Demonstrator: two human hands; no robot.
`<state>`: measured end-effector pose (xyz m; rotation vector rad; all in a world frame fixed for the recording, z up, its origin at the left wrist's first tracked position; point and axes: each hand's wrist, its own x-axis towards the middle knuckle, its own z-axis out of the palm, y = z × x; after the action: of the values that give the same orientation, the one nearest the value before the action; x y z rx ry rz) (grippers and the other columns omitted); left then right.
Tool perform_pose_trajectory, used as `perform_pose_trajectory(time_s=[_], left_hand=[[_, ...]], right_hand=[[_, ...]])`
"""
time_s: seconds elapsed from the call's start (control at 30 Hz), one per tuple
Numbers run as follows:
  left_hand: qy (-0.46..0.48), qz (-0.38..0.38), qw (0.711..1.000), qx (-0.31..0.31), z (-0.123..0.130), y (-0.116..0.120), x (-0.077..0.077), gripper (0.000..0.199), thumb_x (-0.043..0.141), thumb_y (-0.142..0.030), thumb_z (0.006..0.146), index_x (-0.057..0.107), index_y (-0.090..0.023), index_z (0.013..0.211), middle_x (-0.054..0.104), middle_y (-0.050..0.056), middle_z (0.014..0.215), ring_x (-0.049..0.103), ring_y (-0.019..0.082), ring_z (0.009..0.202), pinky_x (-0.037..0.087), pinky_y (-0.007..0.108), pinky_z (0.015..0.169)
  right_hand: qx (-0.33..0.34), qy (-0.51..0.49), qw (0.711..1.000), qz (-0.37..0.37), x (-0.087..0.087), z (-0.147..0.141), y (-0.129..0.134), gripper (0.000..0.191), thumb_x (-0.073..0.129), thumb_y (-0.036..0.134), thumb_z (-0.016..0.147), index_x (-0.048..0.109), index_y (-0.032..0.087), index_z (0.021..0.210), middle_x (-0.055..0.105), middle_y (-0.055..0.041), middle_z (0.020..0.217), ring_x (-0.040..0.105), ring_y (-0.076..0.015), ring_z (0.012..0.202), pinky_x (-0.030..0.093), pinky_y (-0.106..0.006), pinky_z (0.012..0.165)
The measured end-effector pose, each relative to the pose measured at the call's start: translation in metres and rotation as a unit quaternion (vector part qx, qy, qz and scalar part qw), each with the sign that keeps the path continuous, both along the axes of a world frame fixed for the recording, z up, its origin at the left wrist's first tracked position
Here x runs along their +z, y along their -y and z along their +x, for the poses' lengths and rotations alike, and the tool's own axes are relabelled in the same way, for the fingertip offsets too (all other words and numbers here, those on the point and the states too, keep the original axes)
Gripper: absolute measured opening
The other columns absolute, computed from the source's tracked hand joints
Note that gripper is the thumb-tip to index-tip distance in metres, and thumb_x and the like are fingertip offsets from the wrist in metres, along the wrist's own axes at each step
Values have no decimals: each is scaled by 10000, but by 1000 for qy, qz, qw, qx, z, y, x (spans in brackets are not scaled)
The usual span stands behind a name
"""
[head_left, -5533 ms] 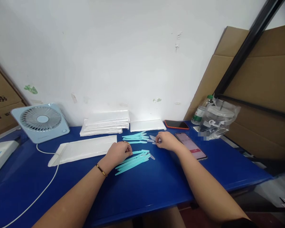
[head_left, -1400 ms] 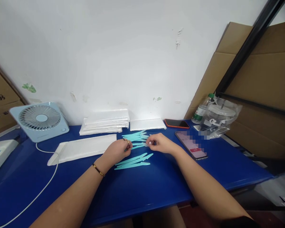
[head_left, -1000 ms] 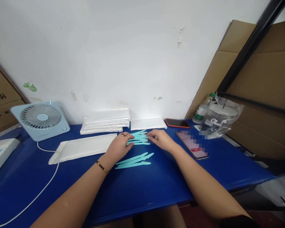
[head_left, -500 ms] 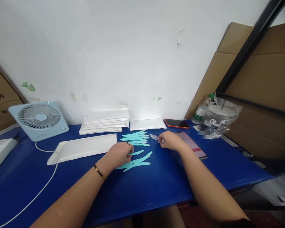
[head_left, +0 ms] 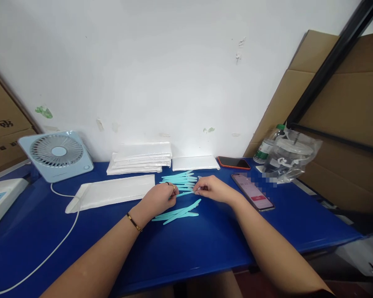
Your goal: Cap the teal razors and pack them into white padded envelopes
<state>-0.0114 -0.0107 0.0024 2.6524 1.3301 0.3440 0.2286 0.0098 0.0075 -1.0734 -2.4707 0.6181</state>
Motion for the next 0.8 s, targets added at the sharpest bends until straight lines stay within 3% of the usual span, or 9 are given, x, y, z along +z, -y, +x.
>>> perform_pose_trajectory(time_s=[0.23, 0.37, 0.43, 0.53, 0.7, 0.8], left_hand=[[27, 21, 999, -17, 3, -5, -5, 207, 426, -130, 808, 628, -174, 820, 664, 50, 878, 600, 173, 787, 447, 275, 718], [119, 49, 991, 45, 2, -1, 2, 253, 464, -245, 853, 576, -182, 1071, 619, 66, 1063, 564, 196, 990, 447, 299, 839], [116, 7, 993, 36, 2, 6, 7, 264, 523, -353, 827, 588, -193, 1028, 623, 54, 1004, 575, 197, 930, 460, 292, 778], [61, -76, 995, -27, 5, 17, 8, 283, 594, -436, 764, 617, -207, 928, 632, 30, 875, 581, 182, 804, 441, 264, 663], [27, -96, 994, -46, 12, 21, -1, 121, 588, -311, 764, 625, -214, 826, 638, 1, 779, 566, 149, 712, 378, 240, 587], [35, -94, 994, -50, 12, 18, -5, 123, 505, -238, 803, 614, -209, 754, 635, -10, 728, 555, 131, 675, 363, 234, 577]], right_hand=[[11, -5, 999, 52, -3, -22, 1, 151, 559, 213, 840, 696, 189, 897, 662, -34, 801, 585, -128, 706, 413, -216, 639], [-97, -34, 990, 96, -4, -12, -8, 234, 531, 222, 853, 647, 188, 1053, 665, -64, 948, 598, -142, 778, 439, -246, 717], [-157, -22, 980, 117, -2, 3, -14, 227, 525, 206, 845, 651, 182, 1033, 662, -69, 960, 597, -151, 805, 436, -257, 746], [-213, 50, 970, 105, -3, 25, -21, 162, 556, 179, 796, 685, 177, 894, 671, -57, 884, 600, -160, 791, 424, -248, 717], [-252, 135, 956, 62, -13, 33, -27, 203, 656, 308, 722, 695, 182, 876, 681, -71, 859, 609, -194, 786, 414, -247, 662], [-261, 182, 946, 70, -18, 26, -30, 145, 620, 250, 735, 694, 176, 834, 686, -86, 849, 610, -214, 805, 409, -258, 661]])
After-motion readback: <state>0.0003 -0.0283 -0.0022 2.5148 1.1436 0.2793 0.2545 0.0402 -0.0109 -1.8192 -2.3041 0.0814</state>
